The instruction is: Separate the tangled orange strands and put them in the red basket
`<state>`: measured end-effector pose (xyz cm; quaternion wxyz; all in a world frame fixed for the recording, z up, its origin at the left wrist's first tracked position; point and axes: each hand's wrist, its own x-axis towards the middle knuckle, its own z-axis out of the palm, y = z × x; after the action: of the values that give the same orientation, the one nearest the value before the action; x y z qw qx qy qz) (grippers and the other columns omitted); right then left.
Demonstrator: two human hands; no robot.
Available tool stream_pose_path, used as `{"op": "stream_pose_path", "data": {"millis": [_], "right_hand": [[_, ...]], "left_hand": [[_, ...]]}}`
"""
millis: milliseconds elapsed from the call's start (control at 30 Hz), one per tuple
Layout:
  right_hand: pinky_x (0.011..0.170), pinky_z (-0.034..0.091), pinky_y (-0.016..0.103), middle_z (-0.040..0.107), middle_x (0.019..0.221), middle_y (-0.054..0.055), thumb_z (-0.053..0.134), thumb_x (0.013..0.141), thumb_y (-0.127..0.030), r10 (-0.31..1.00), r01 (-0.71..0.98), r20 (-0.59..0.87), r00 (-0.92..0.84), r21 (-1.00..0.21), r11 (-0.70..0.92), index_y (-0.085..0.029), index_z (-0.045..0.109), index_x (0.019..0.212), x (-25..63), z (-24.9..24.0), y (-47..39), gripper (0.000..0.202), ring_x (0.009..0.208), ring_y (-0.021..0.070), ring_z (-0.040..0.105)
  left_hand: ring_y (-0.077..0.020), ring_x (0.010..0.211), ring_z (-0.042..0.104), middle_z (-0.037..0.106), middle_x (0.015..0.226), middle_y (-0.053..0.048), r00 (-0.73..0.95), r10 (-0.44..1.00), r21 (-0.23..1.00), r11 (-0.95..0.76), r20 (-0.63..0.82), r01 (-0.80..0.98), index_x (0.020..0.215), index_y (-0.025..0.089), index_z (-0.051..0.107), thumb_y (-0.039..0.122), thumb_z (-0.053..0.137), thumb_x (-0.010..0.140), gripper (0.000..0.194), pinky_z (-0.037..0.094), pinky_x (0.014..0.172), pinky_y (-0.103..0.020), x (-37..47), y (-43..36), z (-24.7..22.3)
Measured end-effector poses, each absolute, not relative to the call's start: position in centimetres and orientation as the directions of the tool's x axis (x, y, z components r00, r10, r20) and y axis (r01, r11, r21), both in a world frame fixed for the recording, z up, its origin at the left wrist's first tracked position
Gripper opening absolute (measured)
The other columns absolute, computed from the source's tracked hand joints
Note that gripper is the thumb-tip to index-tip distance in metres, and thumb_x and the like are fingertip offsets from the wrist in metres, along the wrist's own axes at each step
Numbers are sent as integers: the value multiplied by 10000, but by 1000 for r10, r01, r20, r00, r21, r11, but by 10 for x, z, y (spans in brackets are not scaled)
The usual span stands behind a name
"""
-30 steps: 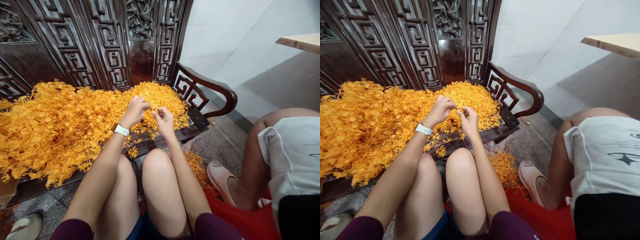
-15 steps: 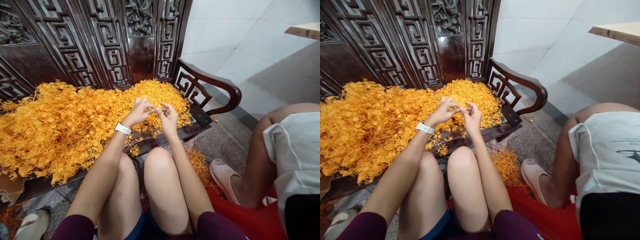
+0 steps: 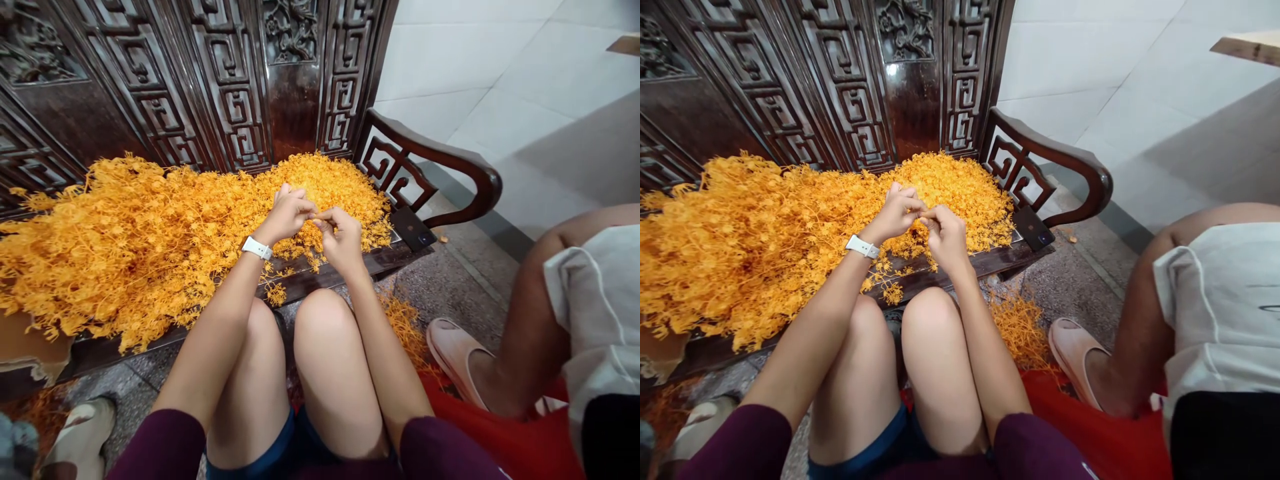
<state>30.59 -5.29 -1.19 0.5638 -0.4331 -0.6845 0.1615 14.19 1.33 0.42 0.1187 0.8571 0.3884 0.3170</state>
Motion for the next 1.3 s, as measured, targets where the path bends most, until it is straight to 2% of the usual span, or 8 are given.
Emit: {"op": "stream_pose_path", "data": {"millis": [100,200,367,433,567,700,933,1300], "right_hand": [[726,460,327,657,786,14,622,965,-173,706,418,697,-123,-609,674,-222,676,831,296,20,-80,153,727,171,580],[755,524,302,716,833,13,628,993,-162,640,107,670,-376,-654,749,-230,710,892,278,60,-116,147,770,153,656],[784,569,247,776,926,61,659,1017,-223,183,-253,355,-917,-870,423,-174,784,1030,265,78,-128,135,837,135,728],[707,574,260,766,911,60,726,980,-350,432,-275,370,-823,-924,268,-174,783,1034,269,63,-109,193,740,133,691],[656,585,290,739,963,74,676,947,-609,978,-520,173,-114,-850,90,-203,728,1003,270,29,-67,413,725,148,647],[588,520,243,679,903,36,743,898,-508,990,-649,-131,46,-757,-70,-201,712,1004,261,20,-58,326,662,112,583],[570,429,225,621,894,6,789,809,-347,995,-435,12,99,-899,54,-214,677,967,250,18,-61,235,653,88,525],[800,567,368,590,1226,95,945,673,-494,972,55,213,100,-976,209,-252,451,1502,255,-10,-44,995,838,165,583]], "left_hand": [[-292,983,522,625,841,-72,448,751,452,-654,484,607,751,224,752,113,589,922,261,384,1068,-607,134,26,-2],[-250,951,584,687,857,-70,237,830,611,-537,505,582,738,201,716,141,591,956,258,416,1056,-525,117,41,-8],[-183,922,672,763,1034,-90,-148,938,935,-276,312,223,1140,264,755,452,434,1095,374,508,778,-337,95,46,-5],[-180,945,691,779,1061,-94,-150,951,954,-243,270,175,1267,284,722,507,396,1101,428,513,766,-330,93,42,-1],[-178,939,705,789,1093,-107,-146,974,985,-171,171,14,1296,258,695,530,439,1091,426,535,807,-341,91,36,0],[-136,775,652,758,952,-68,-145,987,953,-103,63,-284,1126,226,729,538,622,1023,346,497,703,-273,90,35,-1],[-100,668,594,674,770,-23,-20,990,883,-134,140,-451,894,188,718,417,733,979,245,429,593,-199,96,33,0],[-97,635,556,720,861,-61,261,906,940,-296,333,-169,853,164,785,608,842,808,449,443,580,-225,114,19,10]]}}
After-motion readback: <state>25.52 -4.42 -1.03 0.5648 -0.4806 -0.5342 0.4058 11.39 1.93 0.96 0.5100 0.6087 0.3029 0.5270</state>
